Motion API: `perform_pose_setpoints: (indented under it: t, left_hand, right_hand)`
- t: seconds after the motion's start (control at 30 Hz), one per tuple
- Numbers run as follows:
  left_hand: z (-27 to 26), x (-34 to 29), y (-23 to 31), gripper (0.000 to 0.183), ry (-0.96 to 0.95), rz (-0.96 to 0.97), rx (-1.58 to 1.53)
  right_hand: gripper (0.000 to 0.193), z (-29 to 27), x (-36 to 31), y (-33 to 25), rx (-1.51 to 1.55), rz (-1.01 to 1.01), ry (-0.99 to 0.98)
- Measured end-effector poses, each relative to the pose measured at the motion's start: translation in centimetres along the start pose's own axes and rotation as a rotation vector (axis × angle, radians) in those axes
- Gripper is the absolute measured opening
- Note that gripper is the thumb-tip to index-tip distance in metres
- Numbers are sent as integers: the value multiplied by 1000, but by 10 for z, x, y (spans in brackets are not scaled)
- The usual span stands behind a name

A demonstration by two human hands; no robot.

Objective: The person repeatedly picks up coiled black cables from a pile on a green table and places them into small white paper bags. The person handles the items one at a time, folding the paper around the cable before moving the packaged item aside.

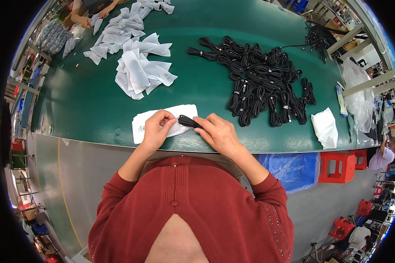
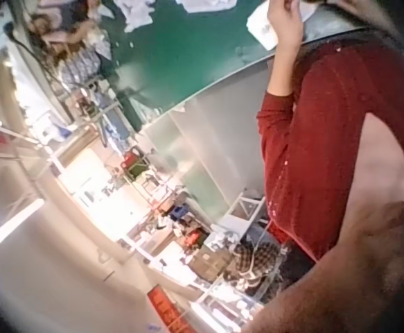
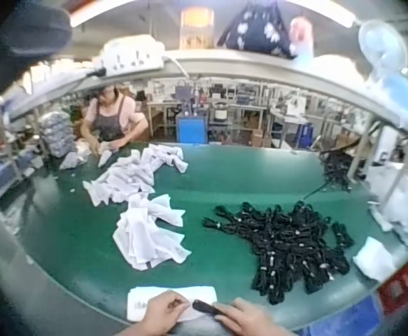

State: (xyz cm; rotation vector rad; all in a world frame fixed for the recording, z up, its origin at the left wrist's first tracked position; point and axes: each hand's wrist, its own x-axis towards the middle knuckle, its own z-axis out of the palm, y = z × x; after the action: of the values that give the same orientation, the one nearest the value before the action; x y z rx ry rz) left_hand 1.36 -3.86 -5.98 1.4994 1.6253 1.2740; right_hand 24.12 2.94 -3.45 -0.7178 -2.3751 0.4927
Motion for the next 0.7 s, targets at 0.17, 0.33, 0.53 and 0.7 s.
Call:
perform_pose_setpoints:
  t: [0.17, 0.33, 0.53, 0.7]
  left_hand:
    - [-4, 4, 15, 10, -70, 321, 134]
    - [-6, 6, 33, 12, -115, 445, 264]
    - [-16, 20, 31, 12, -19, 316, 173]
    - [-25, 27, 31, 7, -117, 91, -183]
  right_hand:
    - [19, 15, -3, 9, 414, 215, -30]
    - [26, 17, 10, 5, 1017, 842, -159]
    - [15, 26, 19, -9, 532, 66, 122]
    - [27, 21, 31, -19, 605, 0, 252]
